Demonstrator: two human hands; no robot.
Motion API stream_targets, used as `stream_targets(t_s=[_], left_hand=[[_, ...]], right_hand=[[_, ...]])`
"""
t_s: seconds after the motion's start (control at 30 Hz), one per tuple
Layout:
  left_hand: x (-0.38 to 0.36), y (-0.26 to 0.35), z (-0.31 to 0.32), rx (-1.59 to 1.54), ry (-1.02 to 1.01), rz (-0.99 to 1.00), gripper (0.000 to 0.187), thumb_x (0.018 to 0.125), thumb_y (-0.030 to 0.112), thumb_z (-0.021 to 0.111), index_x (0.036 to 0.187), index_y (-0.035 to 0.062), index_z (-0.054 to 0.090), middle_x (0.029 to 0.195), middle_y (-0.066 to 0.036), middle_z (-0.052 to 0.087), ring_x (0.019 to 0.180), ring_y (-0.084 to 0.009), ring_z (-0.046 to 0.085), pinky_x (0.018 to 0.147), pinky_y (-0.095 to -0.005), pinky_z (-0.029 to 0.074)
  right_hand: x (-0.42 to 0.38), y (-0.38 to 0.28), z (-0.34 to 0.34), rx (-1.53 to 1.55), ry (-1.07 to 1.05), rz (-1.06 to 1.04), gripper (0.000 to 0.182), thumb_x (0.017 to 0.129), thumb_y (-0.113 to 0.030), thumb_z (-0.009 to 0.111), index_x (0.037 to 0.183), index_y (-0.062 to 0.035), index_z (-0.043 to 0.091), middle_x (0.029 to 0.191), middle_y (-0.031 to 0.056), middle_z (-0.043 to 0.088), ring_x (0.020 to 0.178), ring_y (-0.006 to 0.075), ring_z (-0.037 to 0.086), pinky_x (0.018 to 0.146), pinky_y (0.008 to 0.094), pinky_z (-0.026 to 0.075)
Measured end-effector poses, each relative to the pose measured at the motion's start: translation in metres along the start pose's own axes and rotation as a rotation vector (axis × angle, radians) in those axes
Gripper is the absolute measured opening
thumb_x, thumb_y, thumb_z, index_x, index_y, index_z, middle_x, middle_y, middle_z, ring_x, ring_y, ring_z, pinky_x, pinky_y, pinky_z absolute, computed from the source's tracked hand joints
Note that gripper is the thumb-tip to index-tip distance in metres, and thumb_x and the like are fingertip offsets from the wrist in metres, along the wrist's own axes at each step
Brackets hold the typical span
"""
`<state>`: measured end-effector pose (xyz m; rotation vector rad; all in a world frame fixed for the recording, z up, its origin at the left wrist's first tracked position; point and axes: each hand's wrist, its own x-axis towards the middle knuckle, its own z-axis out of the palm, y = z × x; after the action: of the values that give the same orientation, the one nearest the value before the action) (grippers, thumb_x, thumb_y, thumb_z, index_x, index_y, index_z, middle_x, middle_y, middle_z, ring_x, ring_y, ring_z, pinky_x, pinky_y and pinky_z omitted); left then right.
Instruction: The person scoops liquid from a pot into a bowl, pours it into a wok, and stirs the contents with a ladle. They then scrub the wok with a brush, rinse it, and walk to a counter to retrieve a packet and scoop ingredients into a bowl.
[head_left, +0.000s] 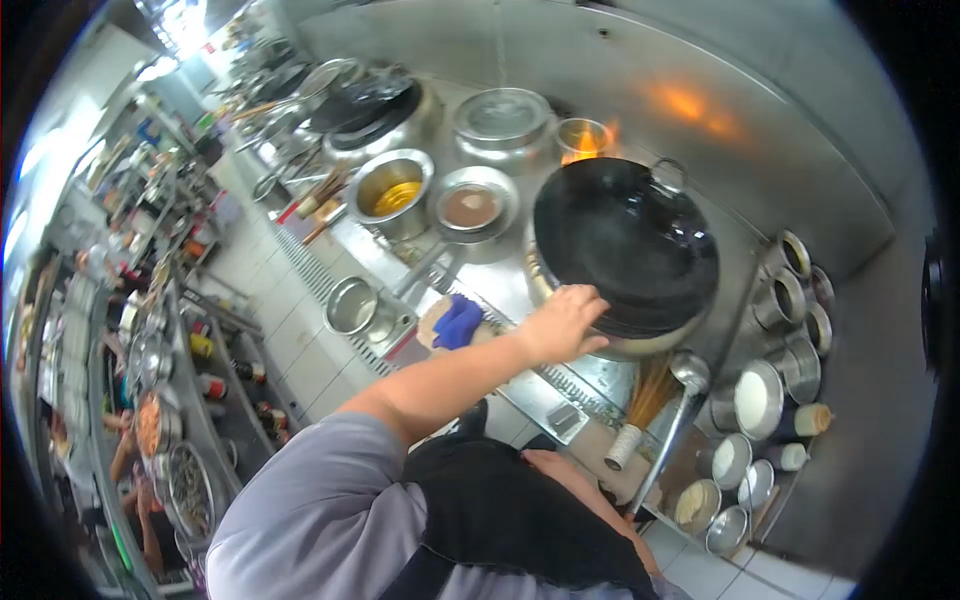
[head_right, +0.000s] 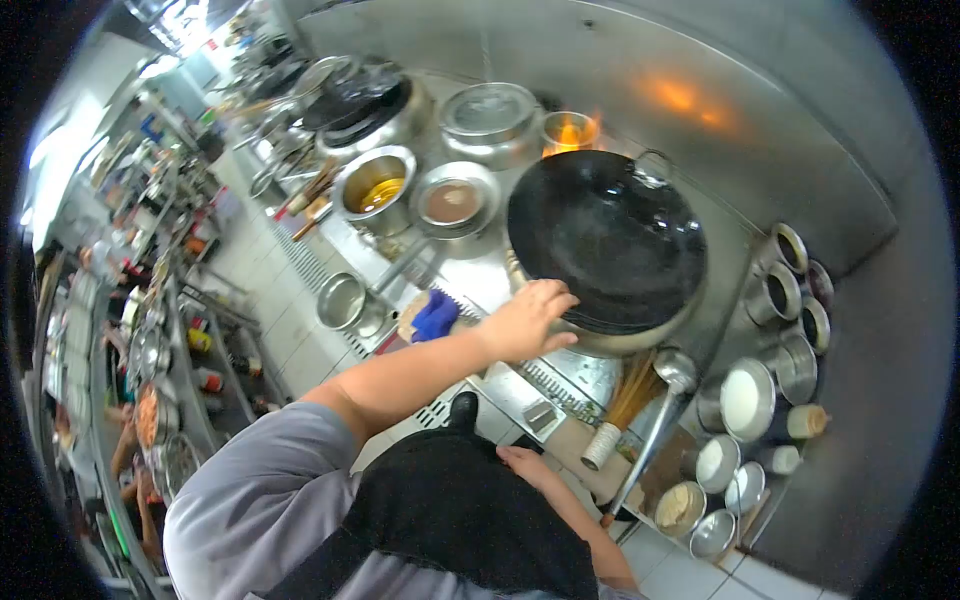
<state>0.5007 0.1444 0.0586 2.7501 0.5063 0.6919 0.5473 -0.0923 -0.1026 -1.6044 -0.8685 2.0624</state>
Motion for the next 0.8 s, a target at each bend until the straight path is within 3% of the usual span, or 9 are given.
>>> stream_targets(t_s=[0.1, 0.17, 0.33, 0.4, 0.5, 0.53, 0.6, 0.67, 0.8], left_hand=[[-0.042, 0.017, -0.033, 0.006, 0.139, 0.070, 0.049, 0.078, 0.023, 0.071, 0.120, 0.0045, 0.053, 0.124, -0.018, 0.049, 0.113, -0.0358, 0.049, 0.096, -0.0443, 0.040], [-0.094, 0.016, -0.048, 0.021, 0.004, -0.034, 0.049, 0.078, 0.022, 0.070, 0.120, 0.0050, 0.053, 0.126, -0.018, 0.048, 0.112, -0.0349, 0.051, 0.093, -0.0434, 0.042], [-0.279, 0.020, -0.086, 0.116, -0.546, -0.512, 0.044, 0.083, 0.026, 0.064, 0.121, 0.0057, 0.052, 0.125, -0.018, 0.049, 0.102, -0.0339, 0.058, 0.087, -0.0437, 0.048], [-0.347, 0.033, -0.106, 0.137, -0.799, -0.845, 0.040, 0.084, 0.024, 0.061, 0.119, 0.0045, 0.053, 0.122, -0.019, 0.052, 0.103, -0.0349, 0.059, 0.086, -0.0449, 0.049], [-0.456, 0.053, -0.123, 0.069, -1.063, -1.280, 0.034, 0.081, 0.014, 0.057, 0.114, 0.0042, 0.061, 0.111, -0.018, 0.063, 0.104, -0.0348, 0.061, 0.085, -0.0465, 0.050], [-0.486, 0.064, -0.127, 0.022, -1.085, -1.376, 0.033, 0.080, 0.013, 0.056, 0.111, 0.0047, 0.064, 0.111, -0.019, 0.064, 0.104, -0.0343, 0.062, 0.085, -0.0462, 0.050], [-0.559, 0.082, -0.117, -0.051, -1.067, -1.503, 0.032, 0.079, 0.011, 0.056, 0.109, 0.0053, 0.066, 0.111, -0.019, 0.065, 0.105, -0.0337, 0.063, 0.086, -0.0460, 0.051], [-0.645, 0.083, -0.089, -0.158, -1.253, -1.374, 0.034, 0.079, 0.013, 0.056, 0.109, 0.0051, 0.068, 0.116, -0.020, 0.063, 0.106, -0.0335, 0.063, 0.087, -0.0448, 0.050], [-0.651, 0.108, -0.115, -0.225, -0.910, -1.626, 0.040, 0.078, 0.016, 0.055, 0.115, 0.0025, 0.062, 0.105, -0.020, 0.066, 0.103, -0.0358, 0.063, 0.084, -0.0456, 0.050]], right_hand=[[0.093, 0.083, 0.011, -0.778, 0.348, -0.183, 0.067, 0.086, -0.049, 0.059, 0.128, 0.0029, 0.052, 0.129, 0.0224, 0.055, 0.117, 0.0361, 0.055, 0.100, 0.0444, 0.041], [0.093, 0.056, 0.011, -0.783, 0.370, 0.048, 0.078, 0.084, -0.048, 0.059, 0.134, 0.0094, 0.040, 0.130, 0.0303, 0.051, 0.121, 0.0383, 0.051, 0.104, 0.0432, 0.038], [0.140, 0.063, -0.016, -0.765, 0.158, 0.253, 0.064, 0.084, -0.047, 0.053, 0.121, 0.0055, 0.058, 0.131, 0.0262, 0.052, 0.124, 0.0342, 0.050, 0.104, 0.0396, 0.038], [0.180, 0.108, -0.022, -0.783, 0.346, 0.035, 0.056, 0.081, -0.031, 0.059, 0.117, 0.0120, 0.056, 0.119, 0.0299, 0.059, 0.115, 0.0373, 0.056, 0.097, 0.0406, 0.043], [0.202, 0.105, -0.037, -0.278, 0.300, 0.349, 0.057, 0.079, -0.023, 0.063, 0.126, 0.0059, 0.050, 0.096, 0.0226, 0.064, 0.063, 0.0300, 0.065, 0.048, 0.0405, 0.052], [0.155, 0.061, -0.011, -0.310, 0.478, 0.270, 0.050, 0.081, -0.031, 0.062, 0.117, 0.0029, 0.057, 0.083, 0.0151, 0.064, 0.065, 0.0248, 0.062, 0.059, 0.0392, 0.051], [0.212, 0.144, -0.056, -0.311, 0.548, 0.075, 0.062, 0.082, -0.024, 0.062, 0.135, 0.0017, 0.043, 0.121, 0.0187, 0.056, 0.090, 0.0285, 0.063, 0.073, 0.0437, 0.052], [0.132, 0.044, -0.015, -0.293, 0.477, 0.274, 0.064, 0.084, -0.020, 0.060, 0.140, 0.0010, 0.038, 0.134, 0.0208, 0.049, 0.110, 0.0297, 0.057, 0.082, 0.0441, 0.050], [0.153, 0.030, 0.011, -0.560, 0.568, 0.316, 0.064, 0.084, -0.018, 0.059, 0.141, 0.0010, 0.037, 0.132, 0.0211, 0.050, 0.112, 0.0297, 0.057, 0.082, 0.0430, 0.050]])
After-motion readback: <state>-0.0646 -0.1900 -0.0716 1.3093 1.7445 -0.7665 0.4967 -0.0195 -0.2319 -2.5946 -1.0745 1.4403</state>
